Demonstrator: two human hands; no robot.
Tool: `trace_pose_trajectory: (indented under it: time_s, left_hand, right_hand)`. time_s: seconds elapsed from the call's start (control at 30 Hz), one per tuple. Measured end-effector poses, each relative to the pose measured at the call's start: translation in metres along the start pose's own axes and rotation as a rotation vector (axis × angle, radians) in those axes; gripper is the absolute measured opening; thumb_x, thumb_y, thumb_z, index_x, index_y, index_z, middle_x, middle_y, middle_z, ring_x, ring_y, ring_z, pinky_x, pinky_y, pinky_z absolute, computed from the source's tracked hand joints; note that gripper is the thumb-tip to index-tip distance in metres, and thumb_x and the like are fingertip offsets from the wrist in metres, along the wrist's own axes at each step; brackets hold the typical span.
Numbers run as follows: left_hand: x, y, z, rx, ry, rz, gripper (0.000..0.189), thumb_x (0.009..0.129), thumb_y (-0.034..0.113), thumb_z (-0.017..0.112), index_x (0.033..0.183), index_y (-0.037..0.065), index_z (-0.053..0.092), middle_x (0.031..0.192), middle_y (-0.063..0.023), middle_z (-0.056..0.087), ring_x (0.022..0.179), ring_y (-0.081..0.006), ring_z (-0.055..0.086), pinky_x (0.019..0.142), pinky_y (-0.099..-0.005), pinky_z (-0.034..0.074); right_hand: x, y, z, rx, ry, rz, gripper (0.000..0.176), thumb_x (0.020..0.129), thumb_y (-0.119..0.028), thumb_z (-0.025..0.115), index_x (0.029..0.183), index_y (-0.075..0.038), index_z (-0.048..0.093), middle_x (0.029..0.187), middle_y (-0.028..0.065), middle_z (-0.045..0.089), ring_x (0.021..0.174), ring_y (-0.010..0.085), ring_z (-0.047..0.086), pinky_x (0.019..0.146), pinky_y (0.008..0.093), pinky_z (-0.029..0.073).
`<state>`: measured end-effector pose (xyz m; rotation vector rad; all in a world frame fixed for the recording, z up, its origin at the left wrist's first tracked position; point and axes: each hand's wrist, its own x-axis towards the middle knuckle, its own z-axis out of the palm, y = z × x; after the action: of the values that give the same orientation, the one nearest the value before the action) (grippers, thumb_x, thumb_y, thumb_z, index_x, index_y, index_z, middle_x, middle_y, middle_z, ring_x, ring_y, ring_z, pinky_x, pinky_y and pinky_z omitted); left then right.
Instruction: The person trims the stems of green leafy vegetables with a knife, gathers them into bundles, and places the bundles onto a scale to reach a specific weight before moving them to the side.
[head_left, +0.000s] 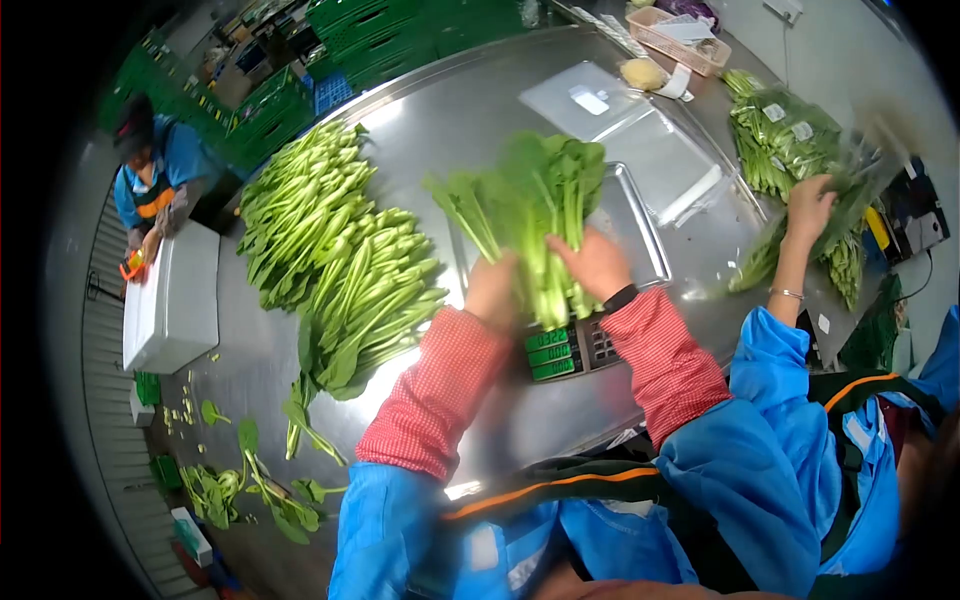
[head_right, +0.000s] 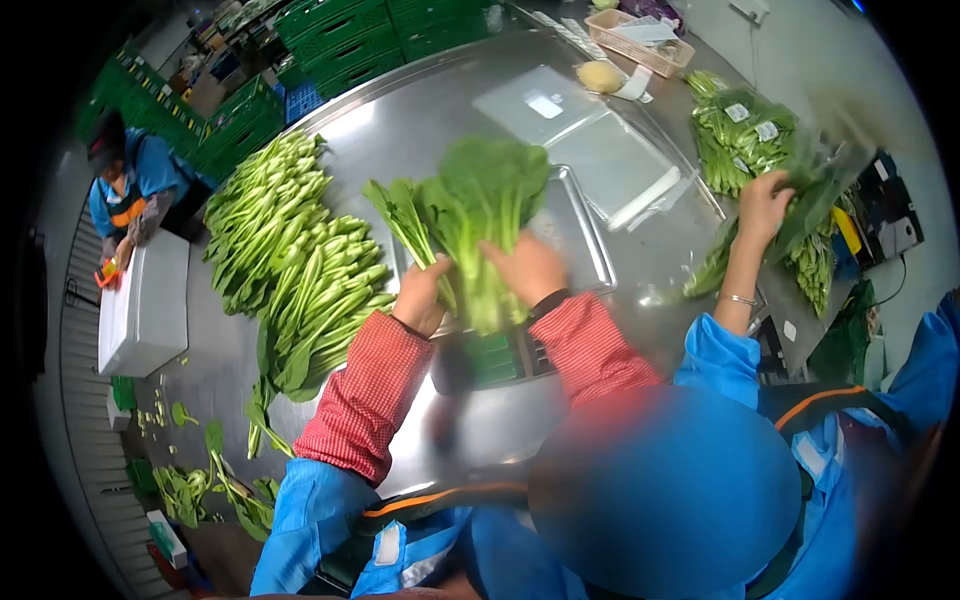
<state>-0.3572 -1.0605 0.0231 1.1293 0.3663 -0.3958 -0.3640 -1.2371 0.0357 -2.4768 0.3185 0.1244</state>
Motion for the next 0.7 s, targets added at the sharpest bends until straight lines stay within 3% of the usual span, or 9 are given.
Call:
trace_pose_trajectory:
  time_s: [0.13, 0.2, 0.4, 0.47, 0.57, 0.7]
  left_hand:
    - [-0.003, 0.005, 0.010, -0.002, -0.092, 0.006, 0.018, 0.098, 0.009, 0.045, 0.113, 0.002, 0.052, 0.098, -0.0086, 0.061, 0.086, -0.0220, 0.063, 0.072, -0.0368, 0.053]
    - [-0.003, 0.003, 0.004, 0.014, -0.066, 0.049, 0.017, 0.098, 0.008, 0.045, 0.112, 0.002, 0.052, 0.098, -0.0089, 0.061, 0.086, -0.0220, 0.063, 0.074, -0.0365, 0.053]
    - [-0.020, 0.010, 0.015, -0.057, -0.034, 0.123, 0.018, 0.097, 0.005, 0.044, 0.114, 0.003, 0.050, 0.107, -0.0088, 0.058, 0.097, -0.0208, 0.059, 0.085, -0.0370, 0.050]
    - [-0.024, 0.019, 0.035, -0.027, -0.023, 0.134, 0.020, 0.098, 0.005, 0.044, 0.116, 0.003, 0.050, 0.108, -0.0073, 0.058, 0.098, -0.0197, 0.058, 0.086, -0.0360, 0.049]
    - [-0.017, 0.022, 0.078, -0.049, -0.196, 0.194, 0.023, 0.098, 0.007, 0.046, 0.120, 0.003, 0.049, 0.108, -0.0067, 0.058, 0.098, -0.0189, 0.058, 0.085, -0.0349, 0.049]
    - [0.026, 0.009, 0.165, -0.069, -0.262, 0.282, 0.025, 0.096, 0.008, 0.048, 0.121, 0.004, 0.050, 0.109, -0.0061, 0.059, 0.098, -0.0178, 0.058, 0.083, -0.0331, 0.049]
  right_hand:
    - [0.009, 0.003, 0.036, 0.608, -0.015, -0.241, 0.058, 0.084, -0.047, 0.067, 0.104, 0.007, 0.058, 0.094, 0.0235, 0.067, 0.087, 0.0371, 0.067, 0.078, 0.0437, 0.051]
    - [-0.003, -0.006, 0.035, 0.594, 0.016, -0.098, 0.052, 0.084, -0.041, 0.069, 0.102, 0.007, 0.057, 0.091, 0.0222, 0.067, 0.084, 0.0351, 0.067, 0.076, 0.0419, 0.052]
    - [0.003, -0.003, 0.027, 0.637, 0.000, -0.191, 0.051, 0.085, -0.041, 0.068, 0.105, 0.003, 0.054, 0.090, 0.0212, 0.068, 0.083, 0.0364, 0.067, 0.073, 0.0426, 0.052]
    - [0.003, -0.005, 0.001, 0.625, 0.024, -0.209, 0.050, 0.084, -0.040, 0.069, 0.107, 0.001, 0.053, 0.089, 0.0203, 0.068, 0.083, 0.0362, 0.067, 0.072, 0.0424, 0.052]
    - [0.022, 0.015, -0.037, 0.698, 0.085, -0.251, 0.045, 0.084, -0.036, 0.070, 0.107, -0.002, 0.054, 0.090, 0.0189, 0.068, 0.083, 0.0349, 0.068, 0.073, 0.0415, 0.053]
    - [0.061, 0.061, -0.110, 0.734, 0.221, -0.354, 0.046, 0.084, -0.025, 0.072, 0.117, 0.001, 0.055, 0.099, 0.0171, 0.068, 0.091, 0.0261, 0.067, 0.081, 0.0353, 0.052]
